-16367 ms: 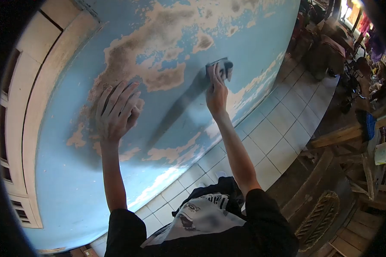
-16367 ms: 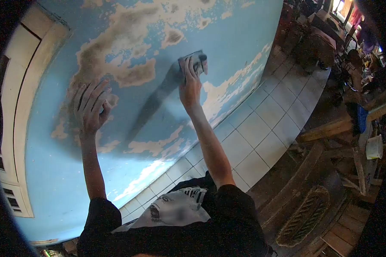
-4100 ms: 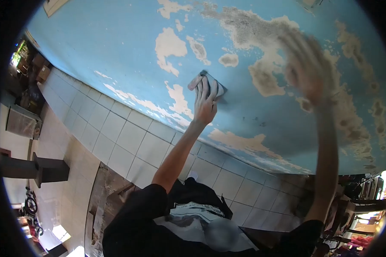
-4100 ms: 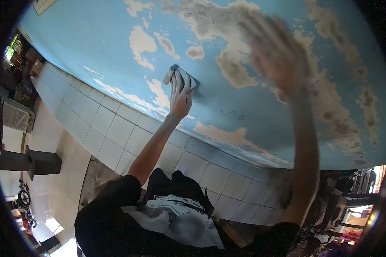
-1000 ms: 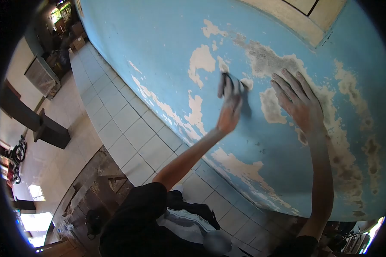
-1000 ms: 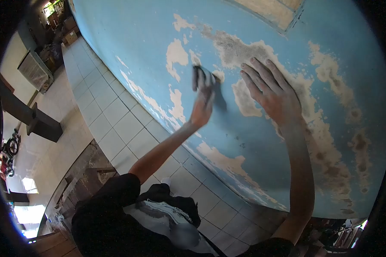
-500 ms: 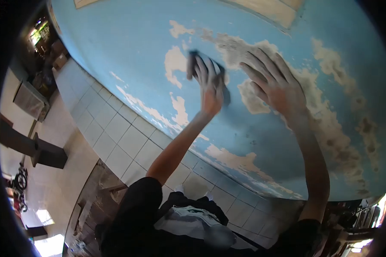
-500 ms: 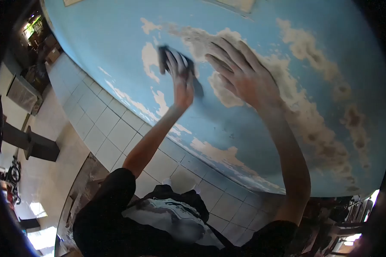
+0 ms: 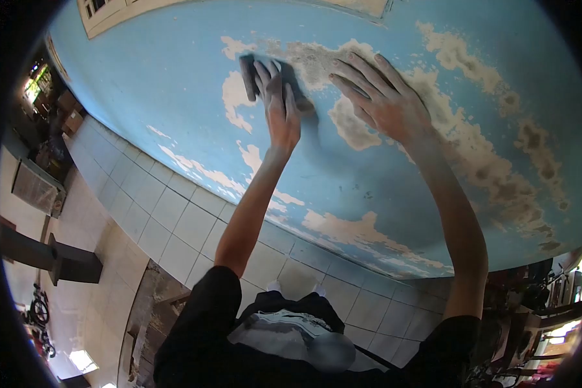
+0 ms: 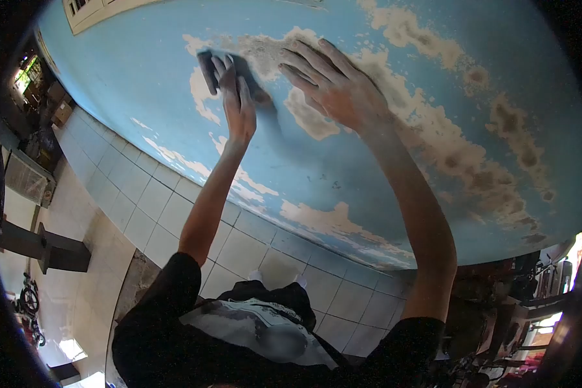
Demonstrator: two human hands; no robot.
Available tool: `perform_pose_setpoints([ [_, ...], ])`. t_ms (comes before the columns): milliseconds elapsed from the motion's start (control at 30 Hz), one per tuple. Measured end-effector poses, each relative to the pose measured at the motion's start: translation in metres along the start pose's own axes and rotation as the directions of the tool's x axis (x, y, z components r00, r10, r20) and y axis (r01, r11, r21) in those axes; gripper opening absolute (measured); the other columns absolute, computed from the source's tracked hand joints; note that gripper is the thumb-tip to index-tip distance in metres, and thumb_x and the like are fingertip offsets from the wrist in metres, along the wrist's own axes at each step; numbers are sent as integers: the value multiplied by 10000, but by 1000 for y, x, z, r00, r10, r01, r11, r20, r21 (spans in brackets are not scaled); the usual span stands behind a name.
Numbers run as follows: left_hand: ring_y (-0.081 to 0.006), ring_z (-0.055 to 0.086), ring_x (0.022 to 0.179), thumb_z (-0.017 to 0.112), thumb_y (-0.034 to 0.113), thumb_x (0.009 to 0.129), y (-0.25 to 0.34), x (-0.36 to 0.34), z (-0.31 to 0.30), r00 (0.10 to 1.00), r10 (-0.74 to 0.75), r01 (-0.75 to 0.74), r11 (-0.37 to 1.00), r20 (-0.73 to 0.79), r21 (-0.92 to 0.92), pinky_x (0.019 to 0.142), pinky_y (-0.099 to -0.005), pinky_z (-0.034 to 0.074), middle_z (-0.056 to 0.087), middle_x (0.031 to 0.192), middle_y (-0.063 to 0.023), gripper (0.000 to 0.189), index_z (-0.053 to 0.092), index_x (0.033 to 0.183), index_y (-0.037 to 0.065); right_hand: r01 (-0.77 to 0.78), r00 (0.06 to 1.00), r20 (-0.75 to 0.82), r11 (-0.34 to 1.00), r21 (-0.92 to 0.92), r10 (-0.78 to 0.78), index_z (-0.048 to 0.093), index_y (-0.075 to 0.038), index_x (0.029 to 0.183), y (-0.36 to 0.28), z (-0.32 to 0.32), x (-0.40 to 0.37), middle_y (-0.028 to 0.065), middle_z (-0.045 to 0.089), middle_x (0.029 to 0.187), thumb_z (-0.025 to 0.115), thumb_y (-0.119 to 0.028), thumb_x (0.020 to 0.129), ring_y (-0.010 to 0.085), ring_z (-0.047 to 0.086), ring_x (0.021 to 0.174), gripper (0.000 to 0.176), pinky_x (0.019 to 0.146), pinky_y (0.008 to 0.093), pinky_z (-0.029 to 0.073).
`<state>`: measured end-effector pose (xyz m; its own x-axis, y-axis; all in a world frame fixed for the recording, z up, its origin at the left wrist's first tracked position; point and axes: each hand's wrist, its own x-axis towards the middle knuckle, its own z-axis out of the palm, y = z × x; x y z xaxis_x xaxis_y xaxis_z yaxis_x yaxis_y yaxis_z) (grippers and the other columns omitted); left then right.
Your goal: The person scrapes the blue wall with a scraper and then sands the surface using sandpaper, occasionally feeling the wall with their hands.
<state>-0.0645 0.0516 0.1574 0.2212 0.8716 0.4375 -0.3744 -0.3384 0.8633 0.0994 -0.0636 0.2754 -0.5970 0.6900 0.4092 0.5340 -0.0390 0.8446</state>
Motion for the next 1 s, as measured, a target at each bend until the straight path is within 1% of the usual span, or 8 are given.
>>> perform_pose_setpoints([
  [67, -454, 297, 1312, 504, 36, 826, -13, -29, 29, 945, 292, -322, 731, 150, 601, 1071, -575, 242, 263, 1431, -306, 500, 428, 1319, 7, 0, 1000, -11, 1000, -3, 0, 402, -278, 1395, -1, 3, -1, -87, 296, 1496, 478, -507, 890, 125, 219, 1399, 560, 1192, 372, 119],
  [100, -460, 290, 1312, 506, 39, 827, -23, -48, 37, 804, 402, -503, 65, 439, 862, 1068, -579, 245, 257, 1434, -306, 501, 431, 1322, 10, -3, 1000, -30, 1000, -13, 3, 414, -275, 1387, -1, 3, 0, -87, 306, 1492, 485, -504, 888, 120, 225, 1395, 554, 1192, 368, 122],
  [367, -481, 135, 1380, 456, 28, 909, -5, -7, 30, 937, 350, -304, 835, -15, 459, 1123, -489, 154, 197, 1472, -316, 440, 391, 1328, -87, -4, 999, -50, 1000, -31, 2, 461, -235, 1355, 2, 1, 0, -75, 372, 1452, 538, -466, 872, 124, 278, 1372, 541, 1183, 351, 171],
  [567, -493, 174, 1360, 424, 24, 897, -25, -44, 36, 784, 346, -590, 163, 515, 791, 1021, -628, 241, 273, 1433, -307, 381, 475, 1270, -40, 11, 996, -87, 1000, 6, -10, 476, -208, 1341, 4, 0, -5, -63, 411, 1425, 575, -434, 846, 126, 312, 1354, 552, 1179, 342, 187],
  [633, -504, 197, 1348, 421, 27, 898, 15, -13, 28, 951, 285, -304, 933, 119, 193, 966, -633, 290, 300, 1408, -319, 368, 495, 1255, -23, 24, 996, -82, 1000, -7, -24, 481, -204, 1336, 5, 1, -6, -60, 416, 1422, 576, -424, 845, 127, 319, 1351, 547, 1179, 341, 187],
  [800, -499, 454, 1170, 590, 59, 779, -1, -41, 26, 612, 537, -731, 102, 581, 675, 1016, -511, 372, 320, 1412, -298, 544, 464, 1307, 29, 5, 992, -130, 998, 69, 4, 515, -189, 1303, 4, 3, -7, -50, 444, 1403, 579, -372, 847, 132, 353, 1332, 495, 1170, 344, 218],
  [967, -471, 450, 1170, 504, 60, 844, 10, 10, -9, 919, 376, -384, 777, 122, 499, 973, -553, 395, 310, 1400, -315, 384, 492, 1224, 9, 8, 994, -107, 997, 74, 0, 520, -179, 1294, 3, 7, -10, -43, 459, 1389, 585, -346, 851, 133, 378, 1315, 477, 1154, 332, 264],
  [1000, -441, 425, 1209, 509, 64, 846, 7, 0, -2, 766, 564, -595, 440, 308, 673, 985, -556, 389, 310, 1402, -302, 411, 477, 1255, 32, -5, 996, -91, 997, 71, 11, 522, -172, 1289, 3, 2, -8, -39, 467, 1381, 589, -336, 851, 134, 392, 1304, 473, 1147, 328, 276],
])
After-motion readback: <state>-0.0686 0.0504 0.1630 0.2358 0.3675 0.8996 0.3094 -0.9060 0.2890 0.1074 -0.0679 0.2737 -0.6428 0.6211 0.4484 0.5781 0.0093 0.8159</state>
